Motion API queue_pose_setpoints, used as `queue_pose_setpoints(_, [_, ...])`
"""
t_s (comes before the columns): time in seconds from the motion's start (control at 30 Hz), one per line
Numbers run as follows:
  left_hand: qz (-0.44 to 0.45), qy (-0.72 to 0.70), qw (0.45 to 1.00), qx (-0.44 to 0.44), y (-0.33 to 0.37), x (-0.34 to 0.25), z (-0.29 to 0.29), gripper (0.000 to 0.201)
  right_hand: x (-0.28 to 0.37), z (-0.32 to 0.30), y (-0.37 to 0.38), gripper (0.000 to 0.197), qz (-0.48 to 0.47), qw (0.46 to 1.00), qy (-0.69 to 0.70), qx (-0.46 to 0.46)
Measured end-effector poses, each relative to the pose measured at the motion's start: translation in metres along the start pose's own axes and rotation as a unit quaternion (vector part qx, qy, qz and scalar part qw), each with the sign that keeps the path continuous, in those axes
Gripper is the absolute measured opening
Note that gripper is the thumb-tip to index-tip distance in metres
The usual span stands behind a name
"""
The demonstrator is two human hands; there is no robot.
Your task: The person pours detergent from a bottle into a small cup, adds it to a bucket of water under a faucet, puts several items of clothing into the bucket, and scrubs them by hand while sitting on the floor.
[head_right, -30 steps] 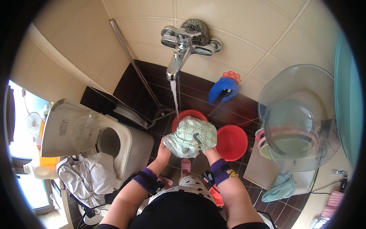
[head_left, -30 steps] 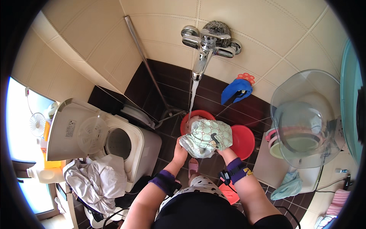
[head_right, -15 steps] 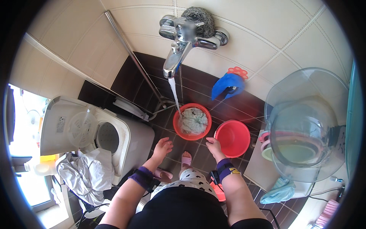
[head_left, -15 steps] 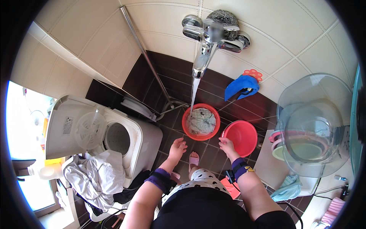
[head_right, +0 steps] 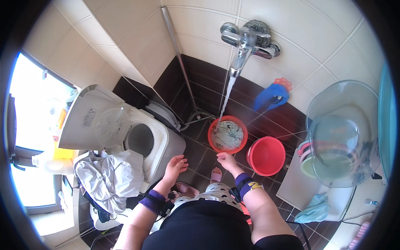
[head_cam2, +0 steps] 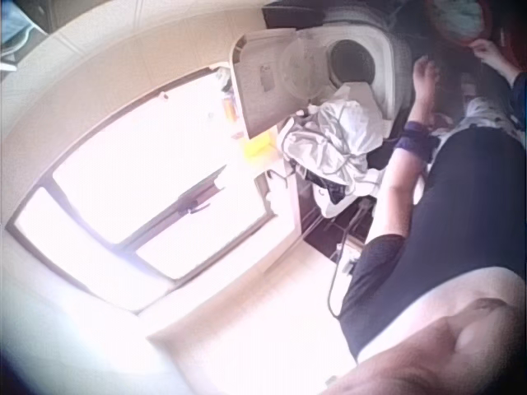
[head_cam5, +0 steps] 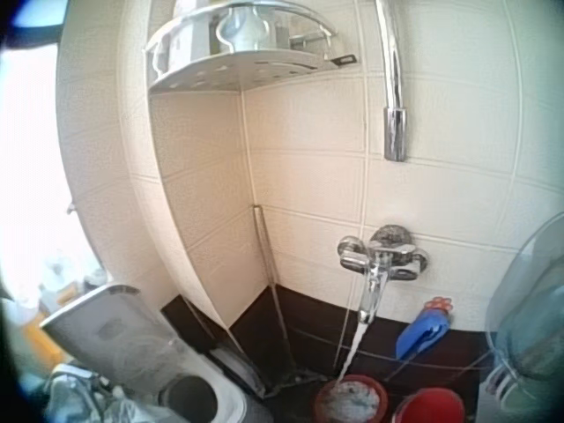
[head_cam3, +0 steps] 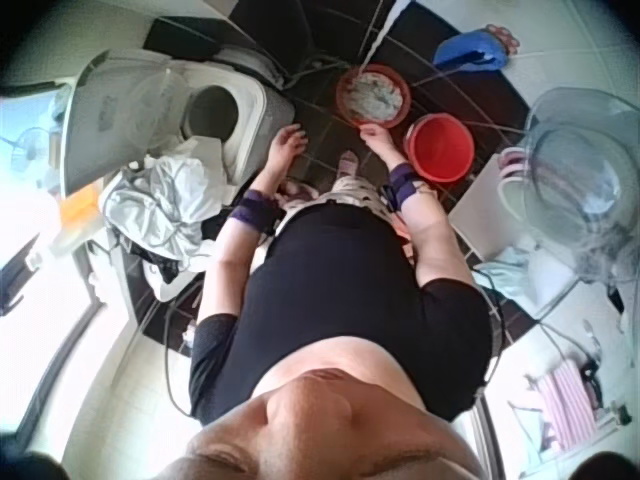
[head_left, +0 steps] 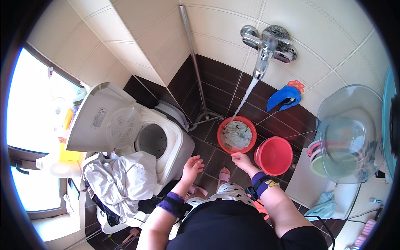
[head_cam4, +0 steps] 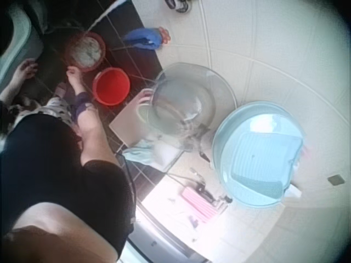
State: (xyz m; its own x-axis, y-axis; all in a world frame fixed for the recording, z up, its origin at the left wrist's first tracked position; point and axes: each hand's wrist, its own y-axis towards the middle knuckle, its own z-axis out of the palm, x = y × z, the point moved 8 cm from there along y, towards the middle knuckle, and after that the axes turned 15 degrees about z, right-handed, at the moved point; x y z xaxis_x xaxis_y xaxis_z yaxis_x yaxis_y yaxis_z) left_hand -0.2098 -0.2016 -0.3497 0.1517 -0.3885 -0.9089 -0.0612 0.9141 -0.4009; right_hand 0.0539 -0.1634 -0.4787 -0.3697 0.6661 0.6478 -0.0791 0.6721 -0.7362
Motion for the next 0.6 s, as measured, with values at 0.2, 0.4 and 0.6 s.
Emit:
queue_pose_setpoints(0.2, [0.037, -0.008, 0.998, 0.054, -0.034, -0.018, -0.028, 0.030, 0.042, 0.055, -0.047, 0.028, -0.035, 0.998, -0.046, 0.000])
queue_pose_setpoints(0.4, [0.027, -0.033, 0.981, 0.191, -0.059, -0.001, 0.007, 0.028, 0.010, 0.060, -0.100, 0.029, -0.028, 0.997, 0.015, -0.067])
queue_pose_setpoints(0.6, [0.016, -0.009, 0.949, 0.314, -0.084, 0.008, 0.086, 0.028, -0.048, -0.019, -0.180, 0.036, -0.020, 0.973, 0.084, -0.213])
